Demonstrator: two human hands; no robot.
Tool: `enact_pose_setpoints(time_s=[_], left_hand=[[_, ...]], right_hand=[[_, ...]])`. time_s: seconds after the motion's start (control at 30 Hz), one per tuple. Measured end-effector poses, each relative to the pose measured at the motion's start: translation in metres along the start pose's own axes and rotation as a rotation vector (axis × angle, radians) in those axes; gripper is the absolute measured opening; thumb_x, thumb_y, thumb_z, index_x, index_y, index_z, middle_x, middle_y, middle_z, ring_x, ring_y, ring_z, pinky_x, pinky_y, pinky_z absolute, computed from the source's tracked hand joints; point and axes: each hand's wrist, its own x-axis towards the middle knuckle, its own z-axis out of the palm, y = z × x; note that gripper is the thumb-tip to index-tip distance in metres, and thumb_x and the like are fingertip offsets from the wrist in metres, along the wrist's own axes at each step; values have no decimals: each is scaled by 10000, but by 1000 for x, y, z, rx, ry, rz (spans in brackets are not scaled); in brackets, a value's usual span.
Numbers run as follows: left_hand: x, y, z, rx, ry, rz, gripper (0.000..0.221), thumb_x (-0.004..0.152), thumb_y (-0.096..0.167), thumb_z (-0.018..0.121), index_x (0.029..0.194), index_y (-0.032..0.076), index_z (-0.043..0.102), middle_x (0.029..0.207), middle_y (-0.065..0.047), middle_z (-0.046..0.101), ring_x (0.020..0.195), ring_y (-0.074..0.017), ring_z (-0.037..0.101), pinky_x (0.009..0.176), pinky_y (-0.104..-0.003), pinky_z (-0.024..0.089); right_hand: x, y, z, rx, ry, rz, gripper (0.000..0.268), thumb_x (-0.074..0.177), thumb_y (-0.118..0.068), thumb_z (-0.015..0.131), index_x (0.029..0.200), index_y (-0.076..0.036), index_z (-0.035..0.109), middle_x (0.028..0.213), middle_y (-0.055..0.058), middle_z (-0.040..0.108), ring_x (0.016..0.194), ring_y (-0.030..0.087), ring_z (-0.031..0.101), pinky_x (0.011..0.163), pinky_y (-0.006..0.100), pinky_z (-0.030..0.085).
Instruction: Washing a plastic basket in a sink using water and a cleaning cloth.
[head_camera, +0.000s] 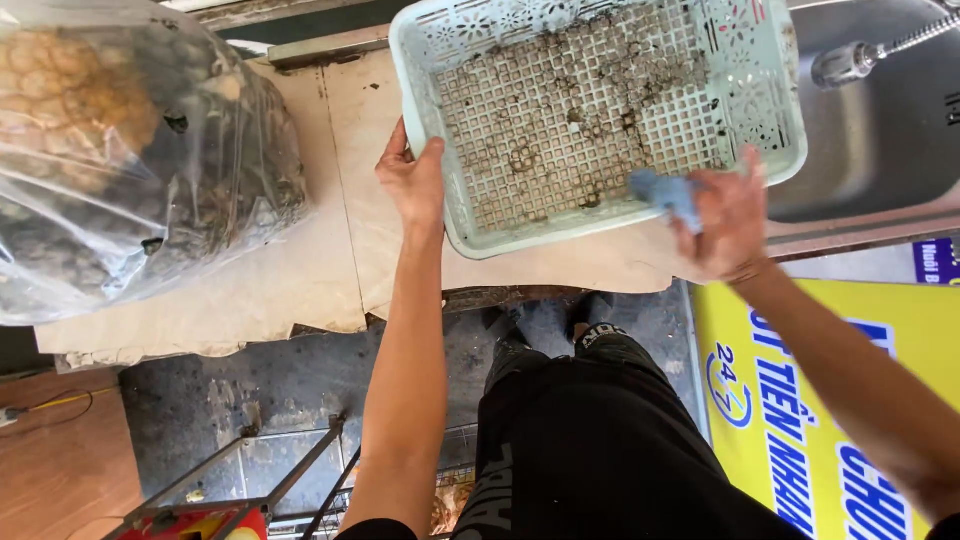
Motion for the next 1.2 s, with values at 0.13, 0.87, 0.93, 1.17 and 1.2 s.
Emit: enact_pose_setpoints(time_s=[0.13,0.87,0.93,1.17,1.2], left_hand=[[1,-7,-1,-32,10,40,464,848,-83,653,1311,-47,672,1002,-54,752,784,-88,661,698,-254,556],[-148,156,21,846,-458,889,204,816,97,891,936,19,746,766,-88,701,731,-236,681,786,-379,543],[-148,164,31,879,-378,860,195,833,96,888,945,8,755,763,-94,710,682,-215,669,676,-346,514],[-141,171,65,766,-147,619,185,933,168,817,967,-10,773,702,-52,713,586,-64,577,519,-243,451],[-141,171,67,765,-146,624,185,933,168,817,967,-10,773,702,-52,713,586,-64,577,519,-243,451]], right_hand=[[-13,24,-31,-145,24,124,233,1007,-80,616,1237,-45,624,1163,173,646,1136,369,634,1282,616,327],[-42,105,-83,1728,764,820,217,1218,-329,521,1213,-121,582,1059,-5,586,956,171,557,851,319,477],[8,74,-115,1800,741,922,313,1103,-417,478,1175,-144,613,1052,-4,632,969,182,608,856,367,534],[57,72,-121,1668,814,540,292,1127,-243,607,1392,-120,586,1281,60,635,1106,212,612,996,383,477],[67,75,-117,1668,815,536,292,1127,-243,607,1392,-120,586,1281,60,635,1106,212,612,996,383,477]])
